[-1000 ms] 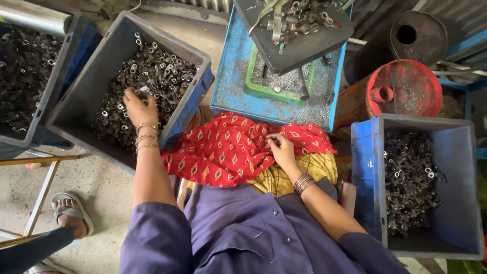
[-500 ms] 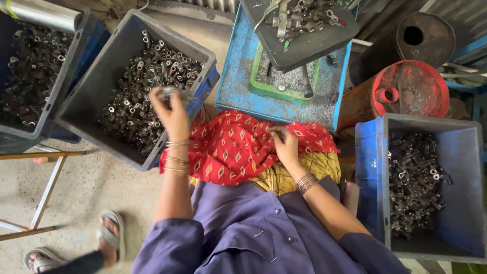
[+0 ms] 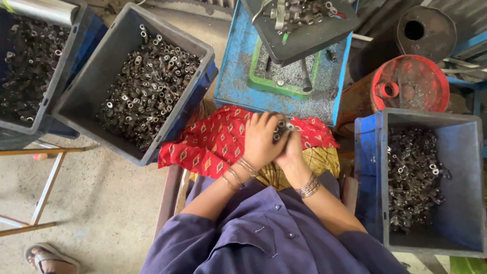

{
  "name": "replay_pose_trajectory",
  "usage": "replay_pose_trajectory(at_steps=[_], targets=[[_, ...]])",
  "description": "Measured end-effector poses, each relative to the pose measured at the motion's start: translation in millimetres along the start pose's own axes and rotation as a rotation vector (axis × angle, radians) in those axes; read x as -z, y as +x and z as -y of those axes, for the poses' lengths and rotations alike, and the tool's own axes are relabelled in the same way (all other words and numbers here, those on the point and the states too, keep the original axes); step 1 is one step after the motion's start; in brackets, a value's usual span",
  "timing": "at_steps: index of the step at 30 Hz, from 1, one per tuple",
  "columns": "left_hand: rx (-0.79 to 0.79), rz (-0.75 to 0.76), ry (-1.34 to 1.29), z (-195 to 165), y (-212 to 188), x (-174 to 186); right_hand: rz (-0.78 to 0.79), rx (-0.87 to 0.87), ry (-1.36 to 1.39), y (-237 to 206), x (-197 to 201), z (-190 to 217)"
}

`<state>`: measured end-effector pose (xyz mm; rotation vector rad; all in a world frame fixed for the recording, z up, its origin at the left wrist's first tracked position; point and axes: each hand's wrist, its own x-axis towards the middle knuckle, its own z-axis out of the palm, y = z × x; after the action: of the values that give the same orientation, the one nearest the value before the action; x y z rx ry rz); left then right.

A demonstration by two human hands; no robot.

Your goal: The person repeatedly picks small metal parts from a bin, places them into a press machine, and operates the lever to process them. The processed parts are then removed and placed into another bin. The cycle continues throughout the clip.

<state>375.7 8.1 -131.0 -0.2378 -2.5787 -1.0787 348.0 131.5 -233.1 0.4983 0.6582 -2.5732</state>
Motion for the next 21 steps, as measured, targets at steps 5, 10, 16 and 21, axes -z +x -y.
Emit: replay_pose_trajectory(at_steps=[5, 10, 16, 21], targets=[[-0.058, 0.042, -0.004, -12.0, -10.5, 1.5, 0.092, -0.02, 0.082, -0.8, 37.5, -6.7], [-0.049, -0.003, -0.141, -19.1, -17.3, 2.8, 0.112, 0.333, -0.582, -24.4, 36.3, -6.8], [0.011, -0.104, -0.212, -8.6, -14.6, 10.7, -0.093, -0.068, 0.203, -18.5, -14.2, 14.3], [0.024, -0.239, -0.204, 18.9, -10.2, 25.8, -0.126, 0.007, 0.489, -35.6, -78.2, 57.6]])
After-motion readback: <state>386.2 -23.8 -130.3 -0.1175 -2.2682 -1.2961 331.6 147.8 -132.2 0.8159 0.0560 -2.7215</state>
